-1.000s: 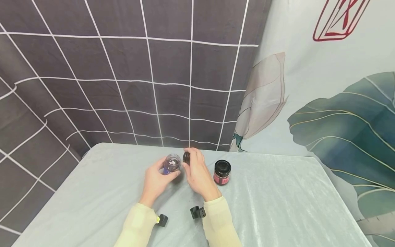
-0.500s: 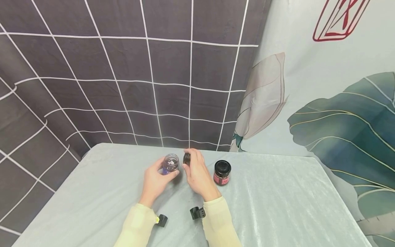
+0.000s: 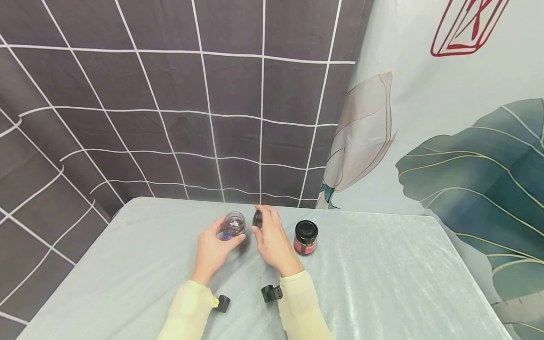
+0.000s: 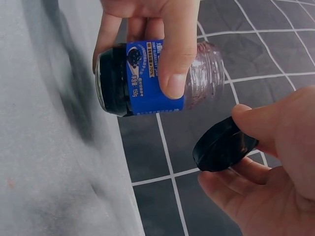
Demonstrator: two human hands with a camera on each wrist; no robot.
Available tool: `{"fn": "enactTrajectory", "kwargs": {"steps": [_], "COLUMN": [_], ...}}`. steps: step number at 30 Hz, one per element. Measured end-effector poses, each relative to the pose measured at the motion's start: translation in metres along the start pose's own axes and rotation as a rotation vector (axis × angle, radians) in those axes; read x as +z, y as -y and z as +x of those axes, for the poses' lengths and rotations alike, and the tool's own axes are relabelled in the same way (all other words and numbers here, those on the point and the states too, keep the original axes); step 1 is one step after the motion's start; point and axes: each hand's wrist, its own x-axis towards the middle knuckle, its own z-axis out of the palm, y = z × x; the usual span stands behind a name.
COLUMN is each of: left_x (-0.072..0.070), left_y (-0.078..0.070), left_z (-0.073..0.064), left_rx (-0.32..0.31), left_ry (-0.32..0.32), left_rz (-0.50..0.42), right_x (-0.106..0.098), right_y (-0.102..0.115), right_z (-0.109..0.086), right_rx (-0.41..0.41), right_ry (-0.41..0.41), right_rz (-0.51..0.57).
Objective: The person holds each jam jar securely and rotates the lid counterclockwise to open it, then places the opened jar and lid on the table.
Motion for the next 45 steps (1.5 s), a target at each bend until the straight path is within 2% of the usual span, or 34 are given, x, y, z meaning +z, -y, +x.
{"fn": "enactTrajectory", "kwargs": {"steps": [17,35,45], "left_x": [-0.0001,-0.0004,0.0002], "left_y": [0.0041,0.004,0.0051], "left_z": [-0.0004,-0.0003,0.0008], "left_rx": [-0.015,-0.019,0.0], "left_ry": [-0.015,-0.013,-0.014], "left_rz": [0.003,0.001,-0.002], "right_x": [0.0046,0.0061,0.01], "right_y": [-0.0015,-0.0028,-0.0056], "right_z": [-0.0015,-0.0016,-0.0016], "right_rx": [0.057,0.131,0.115], "right_ry": [0.024,0.057,0.062], "right_rz": [0.049,0.053,0.046]}}
